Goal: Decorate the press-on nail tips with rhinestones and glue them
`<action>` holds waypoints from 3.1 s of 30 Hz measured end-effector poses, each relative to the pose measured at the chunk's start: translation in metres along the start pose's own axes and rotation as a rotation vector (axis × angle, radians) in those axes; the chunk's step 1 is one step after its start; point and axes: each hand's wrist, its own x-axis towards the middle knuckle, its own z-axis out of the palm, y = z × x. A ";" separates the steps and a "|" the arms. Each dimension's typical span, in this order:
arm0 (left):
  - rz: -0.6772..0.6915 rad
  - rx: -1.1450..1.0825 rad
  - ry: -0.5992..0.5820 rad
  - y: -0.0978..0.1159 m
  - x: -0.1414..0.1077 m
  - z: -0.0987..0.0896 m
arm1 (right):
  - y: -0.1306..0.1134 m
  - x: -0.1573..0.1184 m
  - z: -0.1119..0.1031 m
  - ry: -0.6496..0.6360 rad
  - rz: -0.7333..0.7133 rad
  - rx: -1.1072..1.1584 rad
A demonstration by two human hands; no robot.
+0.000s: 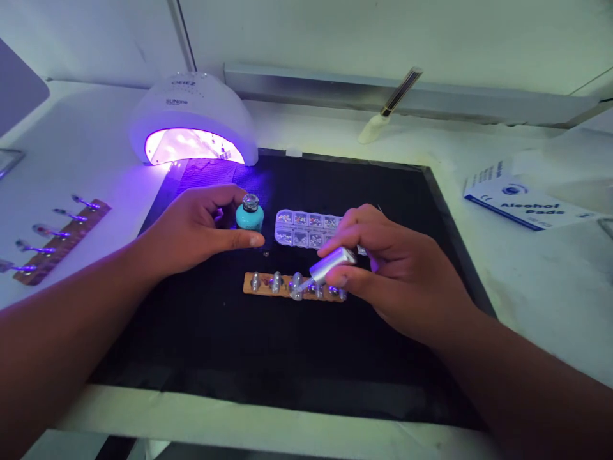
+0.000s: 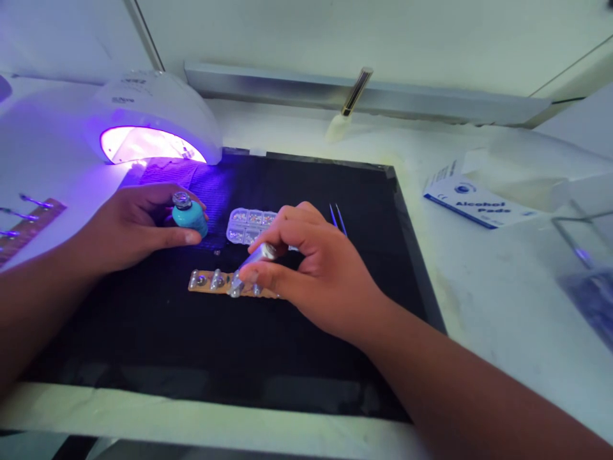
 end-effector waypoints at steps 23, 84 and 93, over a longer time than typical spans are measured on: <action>0.006 -0.013 0.001 -0.001 0.001 -0.001 | 0.000 -0.001 0.000 0.078 -0.045 -0.107; 0.016 0.048 0.016 -0.004 0.000 -0.003 | 0.011 0.005 -0.008 0.014 0.135 0.046; 0.035 0.058 0.023 -0.002 -0.001 -0.003 | 0.009 0.004 -0.009 -0.013 0.149 0.158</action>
